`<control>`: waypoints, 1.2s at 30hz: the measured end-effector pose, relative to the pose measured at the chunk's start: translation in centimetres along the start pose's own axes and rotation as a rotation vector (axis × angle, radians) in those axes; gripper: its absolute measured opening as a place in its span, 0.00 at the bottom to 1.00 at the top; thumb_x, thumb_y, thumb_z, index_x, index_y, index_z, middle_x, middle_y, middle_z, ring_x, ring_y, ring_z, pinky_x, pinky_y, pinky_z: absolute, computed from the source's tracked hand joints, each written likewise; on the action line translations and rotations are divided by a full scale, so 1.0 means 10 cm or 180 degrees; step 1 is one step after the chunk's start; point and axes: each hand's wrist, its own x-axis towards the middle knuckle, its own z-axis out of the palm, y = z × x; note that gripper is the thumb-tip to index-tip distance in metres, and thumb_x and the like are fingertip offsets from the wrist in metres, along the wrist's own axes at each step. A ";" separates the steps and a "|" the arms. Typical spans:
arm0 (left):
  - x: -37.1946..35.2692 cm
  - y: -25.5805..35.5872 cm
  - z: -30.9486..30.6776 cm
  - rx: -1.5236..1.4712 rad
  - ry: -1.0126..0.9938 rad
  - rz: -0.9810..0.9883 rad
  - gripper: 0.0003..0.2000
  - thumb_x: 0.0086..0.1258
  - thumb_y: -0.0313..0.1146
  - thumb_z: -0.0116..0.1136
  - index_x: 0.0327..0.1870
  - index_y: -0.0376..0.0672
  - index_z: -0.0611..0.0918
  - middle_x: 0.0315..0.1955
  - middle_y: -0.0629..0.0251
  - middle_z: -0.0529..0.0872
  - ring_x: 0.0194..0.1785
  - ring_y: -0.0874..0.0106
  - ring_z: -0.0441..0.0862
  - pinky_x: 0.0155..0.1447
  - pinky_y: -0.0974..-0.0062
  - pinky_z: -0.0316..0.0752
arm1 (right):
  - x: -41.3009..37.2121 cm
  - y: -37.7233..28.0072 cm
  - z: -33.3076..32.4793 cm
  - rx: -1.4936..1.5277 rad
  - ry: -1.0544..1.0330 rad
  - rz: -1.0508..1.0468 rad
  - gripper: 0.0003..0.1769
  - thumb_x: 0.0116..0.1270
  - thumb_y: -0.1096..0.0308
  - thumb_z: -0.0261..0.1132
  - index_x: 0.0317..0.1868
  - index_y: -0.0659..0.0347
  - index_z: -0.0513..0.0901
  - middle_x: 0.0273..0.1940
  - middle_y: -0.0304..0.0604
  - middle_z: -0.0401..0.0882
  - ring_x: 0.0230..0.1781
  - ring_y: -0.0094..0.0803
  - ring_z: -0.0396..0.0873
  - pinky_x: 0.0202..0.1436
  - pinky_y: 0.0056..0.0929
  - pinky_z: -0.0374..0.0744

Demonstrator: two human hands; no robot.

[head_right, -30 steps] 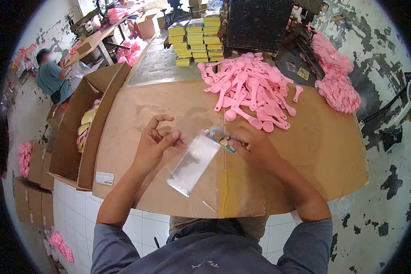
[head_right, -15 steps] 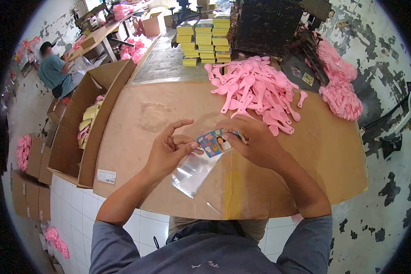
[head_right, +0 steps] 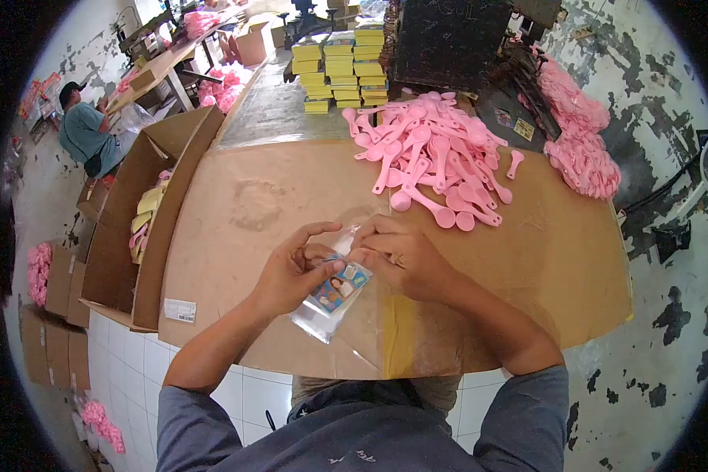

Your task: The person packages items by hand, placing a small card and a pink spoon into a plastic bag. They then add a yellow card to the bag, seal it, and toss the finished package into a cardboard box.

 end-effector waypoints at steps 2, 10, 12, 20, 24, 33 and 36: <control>0.01 -0.03 0.00 -0.0009 0.0065 0.0019 0.25 0.77 0.23 0.63 0.73 0.39 0.71 0.41 0.61 0.92 0.42 0.81 0.87 0.46 0.80 0.81 | 0.01 0.05 -0.15 -0.0103 -0.0142 0.0220 0.07 0.71 0.72 0.67 0.45 0.67 0.84 0.44 0.49 0.85 0.47 0.39 0.83 0.52 0.37 0.79; 0.03 0.02 -0.01 -0.0276 0.0078 -0.0040 0.22 0.78 0.23 0.62 0.71 0.38 0.73 0.41 0.61 0.92 0.41 0.80 0.88 0.44 0.80 0.83 | -0.12 0.71 -0.58 -0.2176 0.0399 0.1043 0.14 0.64 0.73 0.70 0.51 0.62 0.83 0.45 0.49 0.84 0.45 0.45 0.81 0.53 0.42 0.78; 0.04 -0.05 -0.01 -0.0390 0.0083 -0.0045 0.22 0.77 0.23 0.63 0.70 0.37 0.73 0.41 0.61 0.92 0.41 0.79 0.88 0.44 0.80 0.83 | -0.12 0.64 -0.54 -0.2024 0.0506 0.0907 0.19 0.66 0.75 0.69 0.57 0.61 0.80 0.48 0.48 0.84 0.48 0.42 0.82 0.56 0.41 0.79; 0.03 -0.06 0.05 -0.0178 -0.0028 -0.0055 0.24 0.74 0.21 0.66 0.70 0.36 0.74 0.42 0.60 0.91 0.45 0.78 0.89 0.47 0.79 0.84 | 0.07 0.02 -0.19 0.1630 0.0995 0.1163 0.32 0.70 0.78 0.70 0.71 0.61 0.69 0.50 0.43 0.81 0.44 0.27 0.84 0.42 0.25 0.85; 0.02 -0.05 0.05 -0.0350 -0.0120 -0.0241 0.22 0.76 0.22 0.64 0.70 0.35 0.76 0.46 0.60 0.92 0.47 0.77 0.89 0.49 0.78 0.84 | 0.06 -0.02 -0.09 0.1730 0.1045 0.1078 0.33 0.70 0.80 0.69 0.72 0.62 0.66 0.51 0.44 0.79 0.44 0.28 0.85 0.40 0.23 0.86; 0.02 -0.08 0.06 -0.0541 0.0124 -0.0036 0.17 0.79 0.26 0.61 0.66 0.36 0.81 0.45 0.65 0.92 0.46 0.82 0.86 0.49 0.80 0.82 | -0.08 0.22 0.20 0.1090 0.0847 0.0497 0.24 0.76 0.77 0.65 0.69 0.63 0.72 0.55 0.45 0.78 0.48 0.29 0.83 0.52 0.27 0.83; 0.04 -0.13 -0.02 -0.0579 0.0009 -0.0107 0.16 0.78 0.25 0.62 0.65 0.35 0.80 0.49 0.61 0.91 0.48 0.79 0.87 0.50 0.78 0.83 | -0.04 0.12 0.06 0.0522 0.0476 0.0201 0.16 0.75 0.75 0.65 0.61 0.64 0.78 0.58 0.45 0.80 0.56 0.32 0.81 0.60 0.32 0.78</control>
